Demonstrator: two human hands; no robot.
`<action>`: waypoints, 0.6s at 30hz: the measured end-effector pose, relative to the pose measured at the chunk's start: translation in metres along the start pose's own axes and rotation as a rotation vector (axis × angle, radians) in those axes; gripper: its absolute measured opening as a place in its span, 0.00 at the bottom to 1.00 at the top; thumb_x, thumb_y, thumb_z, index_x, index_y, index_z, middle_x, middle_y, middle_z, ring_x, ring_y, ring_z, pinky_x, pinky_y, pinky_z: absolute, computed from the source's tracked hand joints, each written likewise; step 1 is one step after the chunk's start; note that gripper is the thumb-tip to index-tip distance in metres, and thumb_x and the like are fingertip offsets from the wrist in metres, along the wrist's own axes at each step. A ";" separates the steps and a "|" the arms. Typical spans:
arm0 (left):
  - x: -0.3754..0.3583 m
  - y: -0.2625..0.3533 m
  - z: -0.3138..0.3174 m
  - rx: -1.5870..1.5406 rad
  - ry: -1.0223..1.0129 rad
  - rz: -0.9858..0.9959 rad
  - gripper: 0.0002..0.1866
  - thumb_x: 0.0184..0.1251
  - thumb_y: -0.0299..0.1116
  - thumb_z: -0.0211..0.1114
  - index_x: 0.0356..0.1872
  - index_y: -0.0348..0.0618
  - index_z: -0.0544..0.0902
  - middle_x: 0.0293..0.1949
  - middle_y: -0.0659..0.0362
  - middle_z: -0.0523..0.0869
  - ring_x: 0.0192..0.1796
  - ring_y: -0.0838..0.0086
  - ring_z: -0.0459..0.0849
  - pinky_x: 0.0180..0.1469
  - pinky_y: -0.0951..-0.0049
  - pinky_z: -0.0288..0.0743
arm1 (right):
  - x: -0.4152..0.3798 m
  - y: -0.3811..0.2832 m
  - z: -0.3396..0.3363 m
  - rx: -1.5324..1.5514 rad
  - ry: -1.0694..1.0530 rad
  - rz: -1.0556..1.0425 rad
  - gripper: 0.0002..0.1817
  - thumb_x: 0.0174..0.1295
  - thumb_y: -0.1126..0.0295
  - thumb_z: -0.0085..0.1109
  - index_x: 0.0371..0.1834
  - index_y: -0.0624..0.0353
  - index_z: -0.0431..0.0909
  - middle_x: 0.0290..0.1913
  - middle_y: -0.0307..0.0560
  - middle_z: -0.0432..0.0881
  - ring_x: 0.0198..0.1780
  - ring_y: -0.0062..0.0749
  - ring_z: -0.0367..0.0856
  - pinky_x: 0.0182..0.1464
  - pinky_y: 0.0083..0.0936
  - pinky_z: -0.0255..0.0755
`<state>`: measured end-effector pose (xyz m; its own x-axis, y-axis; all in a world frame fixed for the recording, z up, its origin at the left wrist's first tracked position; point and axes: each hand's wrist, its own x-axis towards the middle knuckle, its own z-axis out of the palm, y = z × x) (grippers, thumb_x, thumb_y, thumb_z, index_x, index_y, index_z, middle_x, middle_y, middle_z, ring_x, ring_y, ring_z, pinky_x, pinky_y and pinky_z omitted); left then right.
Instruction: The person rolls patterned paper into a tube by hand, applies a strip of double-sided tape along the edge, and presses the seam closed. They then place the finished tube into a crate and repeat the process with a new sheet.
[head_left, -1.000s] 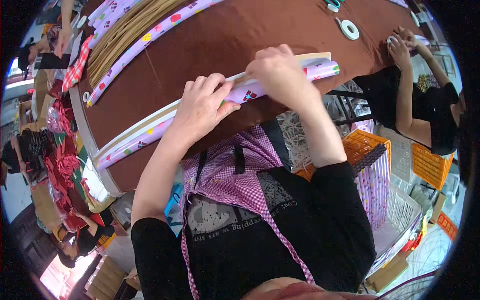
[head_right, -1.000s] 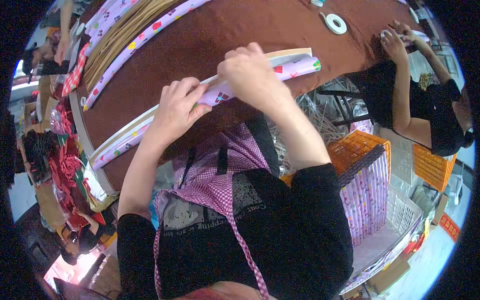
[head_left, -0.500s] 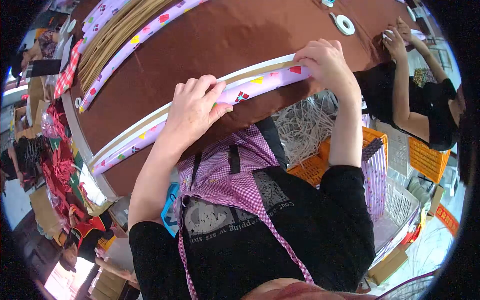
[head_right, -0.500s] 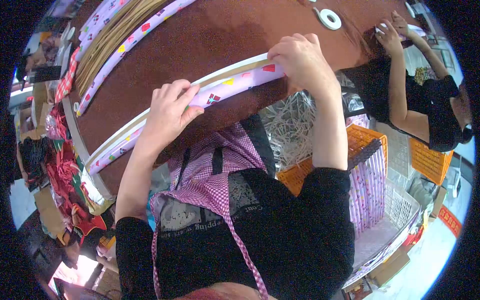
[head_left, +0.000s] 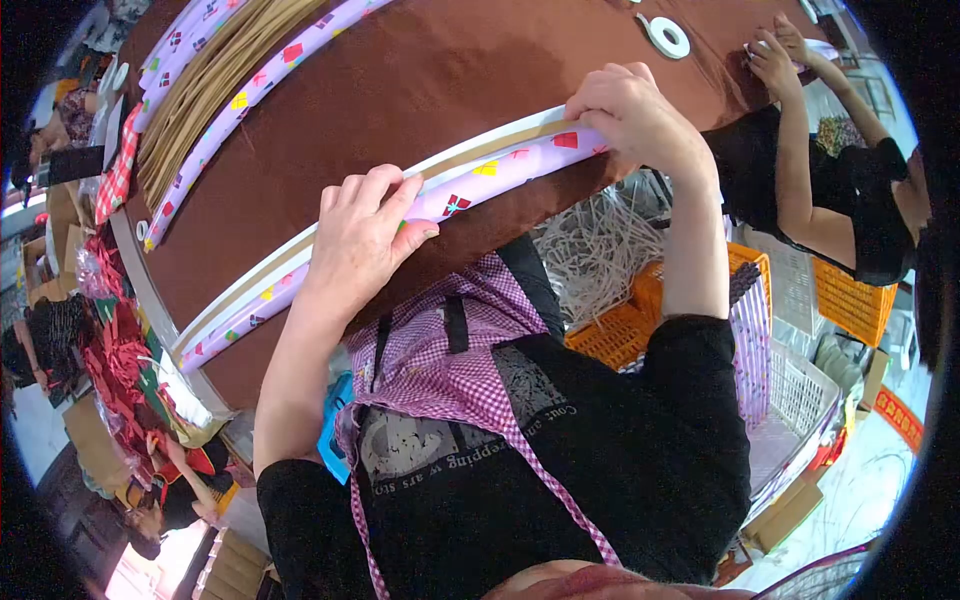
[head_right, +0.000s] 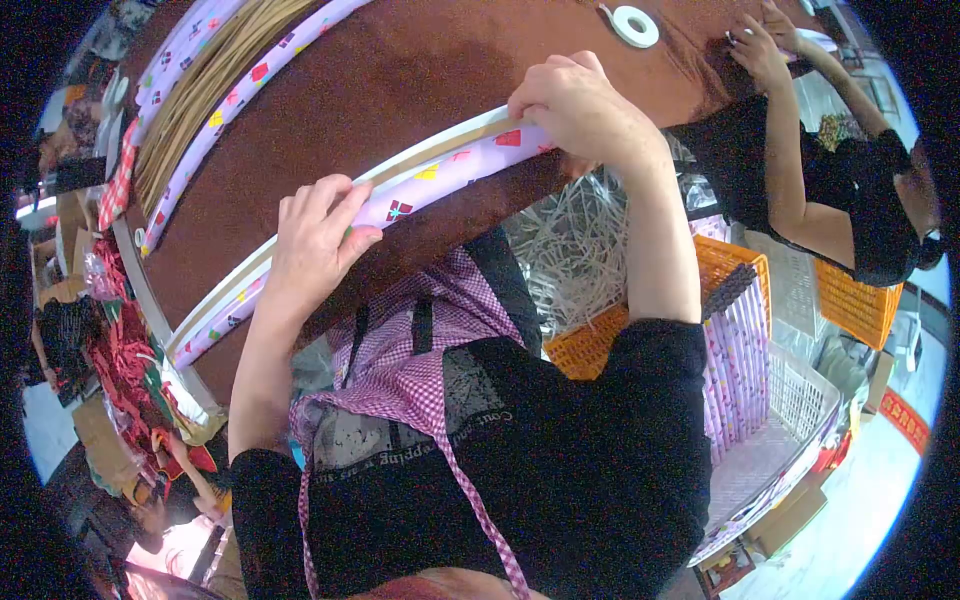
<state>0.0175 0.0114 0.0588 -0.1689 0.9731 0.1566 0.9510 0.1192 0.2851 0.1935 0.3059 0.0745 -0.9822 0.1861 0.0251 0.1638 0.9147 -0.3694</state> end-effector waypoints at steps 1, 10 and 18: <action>0.000 0.000 0.000 0.004 -0.007 -0.009 0.27 0.57 0.48 0.71 0.54 0.43 0.82 0.50 0.59 0.78 0.50 0.63 0.77 0.52 0.59 0.69 | 0.000 0.000 -0.001 0.000 0.000 0.001 0.08 0.59 0.73 0.58 0.36 0.58 0.86 0.38 0.40 0.84 0.51 0.35 0.78 0.63 0.31 0.61; 0.000 0.000 0.001 0.013 -0.014 -0.002 0.27 0.57 0.48 0.70 0.55 0.43 0.81 0.50 0.58 0.78 0.52 0.62 0.77 0.52 0.58 0.68 | -0.005 0.007 -0.002 0.002 -0.003 -0.001 0.08 0.60 0.75 0.57 0.39 0.56 0.85 0.40 0.39 0.83 0.52 0.35 0.77 0.63 0.29 0.61; 0.000 -0.001 0.001 0.022 -0.026 -0.009 0.28 0.57 0.49 0.70 0.55 0.43 0.81 0.51 0.58 0.77 0.52 0.61 0.76 0.53 0.57 0.68 | 0.002 0.005 0.002 -0.148 -0.066 -0.031 0.11 0.60 0.70 0.55 0.38 0.51 0.88 0.39 0.41 0.84 0.52 0.35 0.78 0.60 0.32 0.61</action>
<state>0.0166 0.0112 0.0570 -0.1706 0.9769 0.1290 0.9550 0.1317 0.2658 0.1917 0.3100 0.0712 -0.9901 0.1375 -0.0281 0.1403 0.9634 -0.2283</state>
